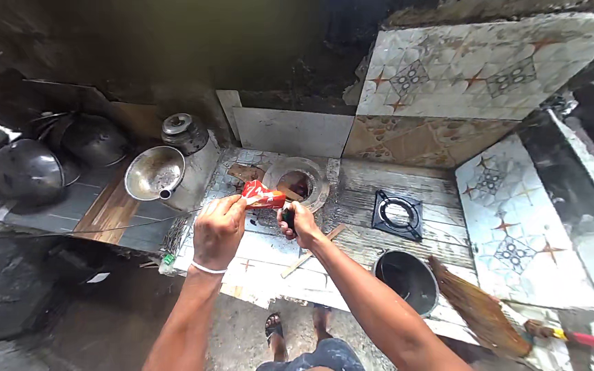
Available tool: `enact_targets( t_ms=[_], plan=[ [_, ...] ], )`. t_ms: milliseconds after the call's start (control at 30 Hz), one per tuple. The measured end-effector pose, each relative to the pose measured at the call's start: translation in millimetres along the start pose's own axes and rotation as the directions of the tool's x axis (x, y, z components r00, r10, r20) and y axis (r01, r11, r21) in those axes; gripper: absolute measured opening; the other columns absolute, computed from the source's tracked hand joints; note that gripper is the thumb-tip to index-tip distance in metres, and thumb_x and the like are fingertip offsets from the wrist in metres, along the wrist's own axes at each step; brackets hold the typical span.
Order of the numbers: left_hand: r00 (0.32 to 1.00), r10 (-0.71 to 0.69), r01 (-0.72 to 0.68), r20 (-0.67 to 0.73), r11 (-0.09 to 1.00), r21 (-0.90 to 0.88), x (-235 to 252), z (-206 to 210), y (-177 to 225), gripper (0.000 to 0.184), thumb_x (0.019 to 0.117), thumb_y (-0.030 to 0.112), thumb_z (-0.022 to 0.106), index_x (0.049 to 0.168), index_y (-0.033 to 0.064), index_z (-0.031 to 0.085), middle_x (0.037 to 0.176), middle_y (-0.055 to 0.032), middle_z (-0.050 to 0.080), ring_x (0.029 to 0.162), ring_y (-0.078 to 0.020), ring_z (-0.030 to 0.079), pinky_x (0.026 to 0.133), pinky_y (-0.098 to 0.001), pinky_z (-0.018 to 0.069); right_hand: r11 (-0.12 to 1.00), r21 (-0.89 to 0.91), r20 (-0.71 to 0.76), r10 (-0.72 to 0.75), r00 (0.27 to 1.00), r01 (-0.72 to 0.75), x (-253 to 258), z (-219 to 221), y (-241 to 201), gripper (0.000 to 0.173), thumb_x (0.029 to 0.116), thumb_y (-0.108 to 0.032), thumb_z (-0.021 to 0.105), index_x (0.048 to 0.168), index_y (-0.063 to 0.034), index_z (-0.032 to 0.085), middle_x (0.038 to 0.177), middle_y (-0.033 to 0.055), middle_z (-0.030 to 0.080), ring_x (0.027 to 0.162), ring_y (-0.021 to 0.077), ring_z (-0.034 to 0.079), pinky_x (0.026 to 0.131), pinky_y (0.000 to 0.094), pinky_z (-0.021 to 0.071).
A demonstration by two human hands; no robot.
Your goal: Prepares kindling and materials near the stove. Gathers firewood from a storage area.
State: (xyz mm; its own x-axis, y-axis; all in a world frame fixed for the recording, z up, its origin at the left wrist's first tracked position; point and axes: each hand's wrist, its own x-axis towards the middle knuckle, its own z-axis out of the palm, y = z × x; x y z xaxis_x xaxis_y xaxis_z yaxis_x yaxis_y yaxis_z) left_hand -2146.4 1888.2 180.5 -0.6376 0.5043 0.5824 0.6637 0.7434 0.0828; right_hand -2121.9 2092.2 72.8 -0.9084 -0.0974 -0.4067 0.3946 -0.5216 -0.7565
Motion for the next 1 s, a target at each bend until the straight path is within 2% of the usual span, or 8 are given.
enact_targets(
  t_ms=[500, 1000],
  plan=[
    [0.999, -0.009, 0.008, 0.037, 1.000, 0.026, -9.4, -1.5, -2.4, 0.022, 0.1003, 0.017, 0.059, 0.103, 0.0101, 0.079, 0.110, -0.0094, 0.076, 0.099, -0.0266, 0.073, 0.084, -0.0433, 0.0582, 0.999, 0.036, 0.031, 0.037, 0.999, -0.038, 1.7, 8.7, 14.9, 0.058, 0.1093, -0.039, 0.015, 0.087, -0.0073, 0.058, 0.058, 0.0011, 0.051, 0.041, 0.0093, 0.042, 0.037, 0.0227, 0.0332],
    [1.000, -0.019, 0.019, 0.015, 1.000, 0.025, -9.5, -4.1, 1.4, 0.021, 0.0994, 0.017, 0.060, 0.102, 0.0110, 0.080, 0.110, -0.0083, 0.076, 0.099, -0.0255, 0.073, 0.084, -0.0425, 0.0585, 0.999, 0.036, 0.016, 0.034, 0.999, -0.034, -0.9, 9.0, 12.3, 0.057, 0.1098, -0.039, 0.015, 0.090, -0.0074, 0.058, 0.059, 0.0021, 0.052, 0.041, 0.0102, 0.043, 0.037, 0.0234, 0.0351]
  ],
)
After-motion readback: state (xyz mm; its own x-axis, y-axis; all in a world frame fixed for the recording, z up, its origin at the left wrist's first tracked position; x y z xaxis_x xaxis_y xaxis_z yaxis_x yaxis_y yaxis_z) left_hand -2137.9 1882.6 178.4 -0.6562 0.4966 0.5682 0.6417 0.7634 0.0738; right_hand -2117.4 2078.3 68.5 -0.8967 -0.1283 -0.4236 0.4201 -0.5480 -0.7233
